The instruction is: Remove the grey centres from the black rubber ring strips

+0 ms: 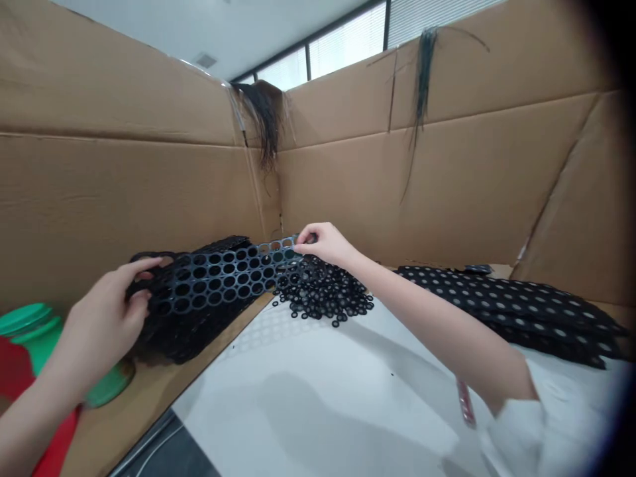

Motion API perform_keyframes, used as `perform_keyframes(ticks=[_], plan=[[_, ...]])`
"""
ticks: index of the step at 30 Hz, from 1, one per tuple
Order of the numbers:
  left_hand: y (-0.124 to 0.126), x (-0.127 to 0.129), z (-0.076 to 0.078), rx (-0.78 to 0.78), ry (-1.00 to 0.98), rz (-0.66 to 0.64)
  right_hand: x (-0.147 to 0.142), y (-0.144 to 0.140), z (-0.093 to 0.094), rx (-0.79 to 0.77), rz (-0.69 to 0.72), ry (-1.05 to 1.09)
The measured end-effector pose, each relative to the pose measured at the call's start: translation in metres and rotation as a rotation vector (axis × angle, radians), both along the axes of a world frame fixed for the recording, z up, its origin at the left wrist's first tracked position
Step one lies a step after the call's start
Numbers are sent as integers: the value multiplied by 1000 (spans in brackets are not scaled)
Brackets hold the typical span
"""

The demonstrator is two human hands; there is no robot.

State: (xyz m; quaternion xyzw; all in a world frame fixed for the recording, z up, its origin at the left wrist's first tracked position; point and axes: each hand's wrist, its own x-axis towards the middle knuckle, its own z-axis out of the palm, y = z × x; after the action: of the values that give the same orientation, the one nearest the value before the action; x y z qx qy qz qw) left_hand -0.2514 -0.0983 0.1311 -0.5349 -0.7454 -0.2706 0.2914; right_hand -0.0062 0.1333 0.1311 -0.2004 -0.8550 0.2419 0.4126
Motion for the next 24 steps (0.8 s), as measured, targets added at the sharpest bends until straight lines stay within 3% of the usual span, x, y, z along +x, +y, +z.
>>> perform_keyframes(ticks=[3, 12, 15, 19, 24], plan=[[-2, -28, 6, -44, 246, 129, -49, 13, 10, 47, 12, -39], [1, -88, -4, -199, 376, 313, -176, 54, 19, 194, 9, -156], [-2, -102, -4, -346, 405, 389, -214, 61, 21, 208, -12, -212], [-6, -109, 1, -566, 391, 455, -246, 63, 19, 221, -73, -247], [-6, -94, 4, -679, 390, 490, -259, 57, 4, 240, -168, -301]])
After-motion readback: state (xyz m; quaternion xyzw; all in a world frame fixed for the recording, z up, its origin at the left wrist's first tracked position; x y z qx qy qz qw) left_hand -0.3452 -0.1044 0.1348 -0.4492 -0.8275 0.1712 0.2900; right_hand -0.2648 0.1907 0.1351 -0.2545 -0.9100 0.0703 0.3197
